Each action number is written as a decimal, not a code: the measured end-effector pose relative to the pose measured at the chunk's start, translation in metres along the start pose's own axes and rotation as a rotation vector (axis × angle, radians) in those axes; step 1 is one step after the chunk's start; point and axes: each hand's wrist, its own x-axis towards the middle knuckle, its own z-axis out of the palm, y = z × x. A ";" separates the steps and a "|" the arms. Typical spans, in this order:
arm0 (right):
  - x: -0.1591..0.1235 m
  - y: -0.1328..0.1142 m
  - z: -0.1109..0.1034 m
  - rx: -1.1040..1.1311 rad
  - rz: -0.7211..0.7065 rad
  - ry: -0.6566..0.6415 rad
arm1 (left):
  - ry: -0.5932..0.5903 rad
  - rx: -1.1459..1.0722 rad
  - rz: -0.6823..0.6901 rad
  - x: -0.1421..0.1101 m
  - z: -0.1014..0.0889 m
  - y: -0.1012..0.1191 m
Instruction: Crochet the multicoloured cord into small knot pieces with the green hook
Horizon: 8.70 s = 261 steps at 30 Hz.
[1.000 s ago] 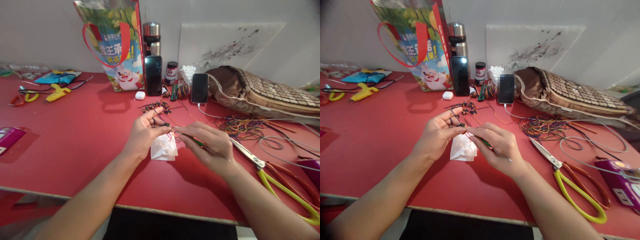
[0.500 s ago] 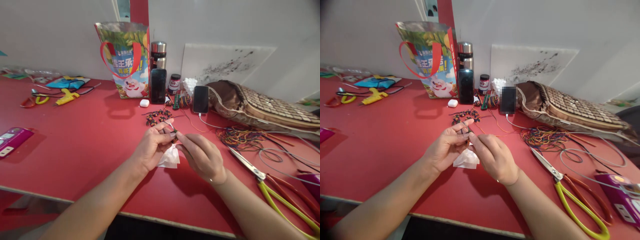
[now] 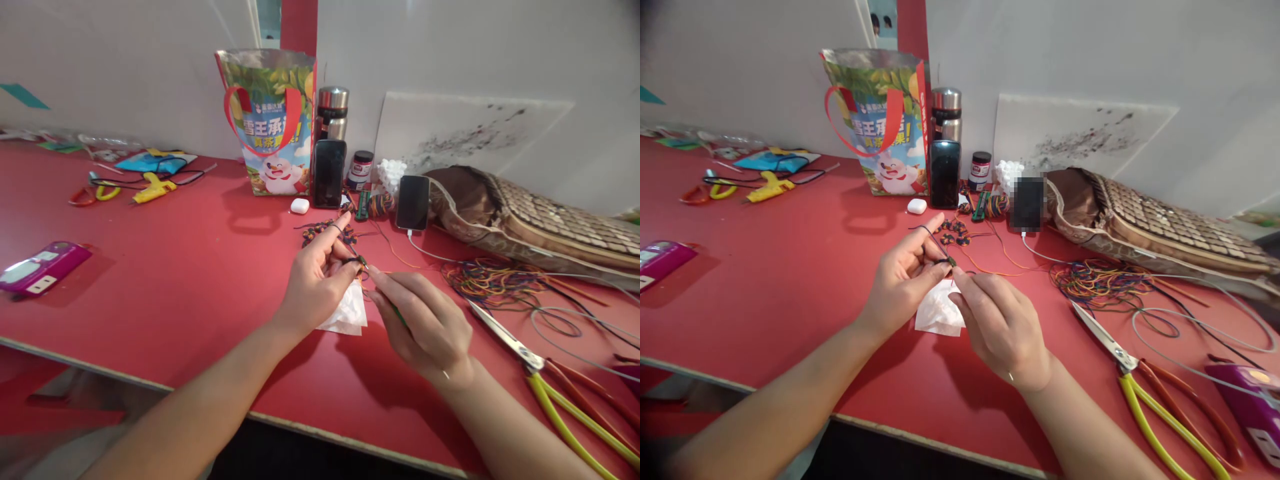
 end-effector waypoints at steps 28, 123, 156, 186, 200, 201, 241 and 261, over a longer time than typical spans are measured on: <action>0.016 0.023 -0.039 0.763 0.793 -0.154 | -0.319 0.151 0.055 0.007 -0.018 0.000; 0.005 -0.012 -0.015 0.660 0.666 0.118 | -0.063 -0.197 0.121 0.009 -0.012 -0.010; 0.019 -0.002 -0.007 1.305 1.148 0.218 | -0.232 -0.367 -0.027 0.009 -0.011 -0.009; 0.018 -0.011 -0.003 1.186 1.022 0.278 | -0.104 -0.487 -0.166 0.000 0.005 -0.011; 0.005 0.001 0.005 0.886 0.931 0.104 | -0.014 -0.526 -0.256 0.003 0.005 -0.006; 0.005 0.002 0.004 0.818 0.900 0.086 | -0.017 -0.529 -0.263 0.003 0.004 -0.006; 0.004 0.004 0.014 0.931 0.851 0.102 | 0.023 -0.383 -0.280 0.007 0.000 -0.011; -0.004 -0.009 0.019 0.825 0.672 0.184 | -0.090 -0.586 -0.376 0.009 -0.006 -0.006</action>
